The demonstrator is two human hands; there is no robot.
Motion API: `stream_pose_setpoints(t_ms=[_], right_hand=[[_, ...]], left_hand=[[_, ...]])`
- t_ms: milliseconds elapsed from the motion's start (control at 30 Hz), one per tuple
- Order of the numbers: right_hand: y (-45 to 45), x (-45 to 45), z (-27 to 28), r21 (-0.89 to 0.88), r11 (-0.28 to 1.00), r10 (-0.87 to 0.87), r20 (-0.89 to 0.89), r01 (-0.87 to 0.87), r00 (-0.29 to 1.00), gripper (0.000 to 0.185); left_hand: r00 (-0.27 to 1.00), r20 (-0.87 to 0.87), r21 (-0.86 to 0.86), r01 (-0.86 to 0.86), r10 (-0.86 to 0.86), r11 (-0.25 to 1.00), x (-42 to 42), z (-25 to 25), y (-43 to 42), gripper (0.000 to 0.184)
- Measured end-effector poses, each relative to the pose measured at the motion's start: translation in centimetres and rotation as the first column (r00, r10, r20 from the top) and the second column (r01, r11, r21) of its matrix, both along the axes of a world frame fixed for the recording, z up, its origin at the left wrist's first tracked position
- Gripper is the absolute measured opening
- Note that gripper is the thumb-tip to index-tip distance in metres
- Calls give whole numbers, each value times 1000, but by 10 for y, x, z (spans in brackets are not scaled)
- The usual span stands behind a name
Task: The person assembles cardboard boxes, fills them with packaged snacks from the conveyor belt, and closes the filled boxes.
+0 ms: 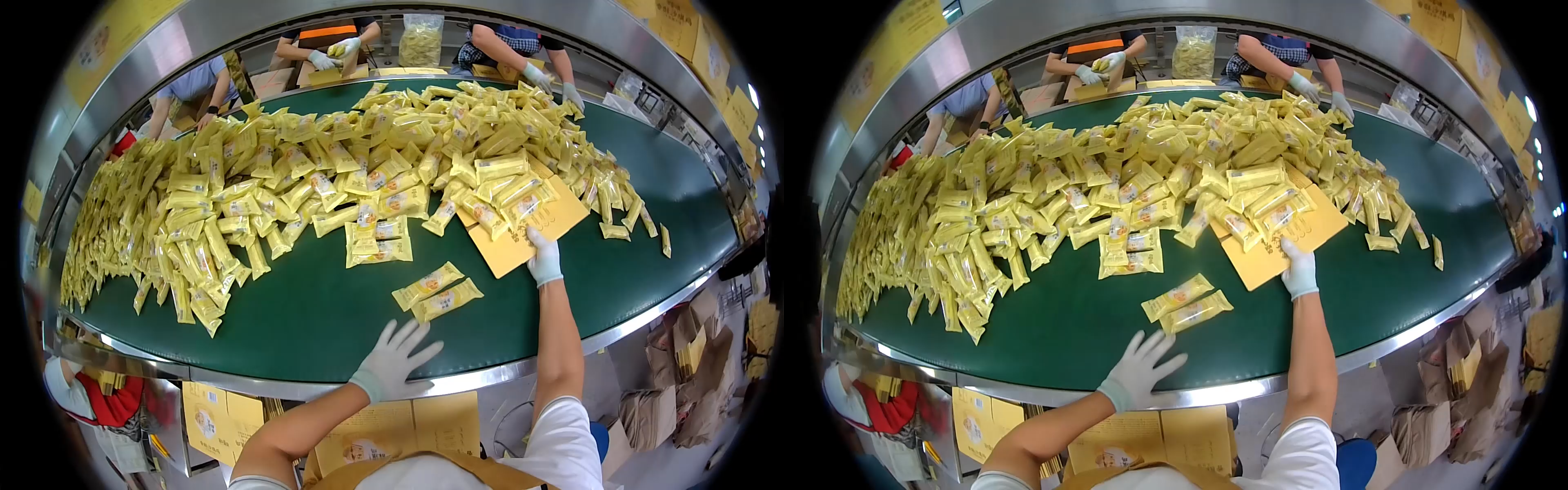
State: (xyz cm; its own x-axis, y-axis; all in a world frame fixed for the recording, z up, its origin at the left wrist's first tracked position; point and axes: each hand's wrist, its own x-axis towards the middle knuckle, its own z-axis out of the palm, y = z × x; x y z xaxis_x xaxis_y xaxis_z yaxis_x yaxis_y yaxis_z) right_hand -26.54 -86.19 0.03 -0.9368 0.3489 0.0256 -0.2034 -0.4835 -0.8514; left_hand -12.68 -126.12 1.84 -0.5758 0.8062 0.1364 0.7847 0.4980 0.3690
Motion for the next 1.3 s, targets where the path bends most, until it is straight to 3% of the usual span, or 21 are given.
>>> stream_pose_setpoints(t_ms=[67,167,233,300,400,500,567,700,767,833,933,967,1033,1133,1233,1267,1300], right_hand=[[-18,25,15,46,999,-25,-23,26,999,49],[-48,69,44,158,987,-29,-89,43,996,46],[-57,98,49,435,897,-74,-12,72,997,40],[-89,123,60,408,901,-155,-19,149,988,33],[-129,161,80,578,808,-142,4,114,990,31],[-174,187,95,648,759,-130,62,59,990,33],[-201,198,105,591,807,-47,71,-4,996,29],[-267,208,118,695,695,27,231,-185,972,23],[-291,209,113,814,549,49,194,-189,980,21],[-309,213,115,782,612,9,148,-122,989,19],[-311,232,128,698,716,-96,112,-10,989,22],[-302,238,125,730,669,-64,-129,138,990,23],[-290,260,143,794,590,-118,-96,148,988,22],[-266,288,125,855,519,-177,97,9,979,33],[-293,304,87,884,466,-176,48,40,983,49],[-307,301,86,877,481,-86,37,9,996,54],[-322,293,86,869,494,5,24,-23,1000,59]], left_hand=[[993,-59,24,-97,98,995,-4,-4,12,64],[982,-158,23,-103,106,994,-10,-5,36,62],[969,-228,161,-56,93,985,-17,-20,56,60],[916,-369,247,-69,160,967,-19,-27,72,59],[858,-422,401,-114,294,909,-16,-34,72,55],[820,-402,475,-194,408,858,-9,-26,52,50],[809,-374,491,-242,454,837,-2,-23,28,50],[786,-317,496,-340,531,799,15,-35,-30,55],[749,-219,413,-509,625,755,17,-31,-58,65],[694,-122,321,-649,709,690,14,-23,-85,70],[649,-167,284,-689,742,666,15,-27,-111,83],[637,-180,264,-703,750,661,17,-28,-116,85],[644,-99,223,-729,759,647,31,-22,-121,95],[692,-40,125,-712,720,691,47,-23,-117,105],[699,-30,88,-710,715,698,49,-21,-99,107],[682,21,18,-732,731,681,47,-11,-98,103],[646,3,52,-762,763,645,42,-10,-98,100]])
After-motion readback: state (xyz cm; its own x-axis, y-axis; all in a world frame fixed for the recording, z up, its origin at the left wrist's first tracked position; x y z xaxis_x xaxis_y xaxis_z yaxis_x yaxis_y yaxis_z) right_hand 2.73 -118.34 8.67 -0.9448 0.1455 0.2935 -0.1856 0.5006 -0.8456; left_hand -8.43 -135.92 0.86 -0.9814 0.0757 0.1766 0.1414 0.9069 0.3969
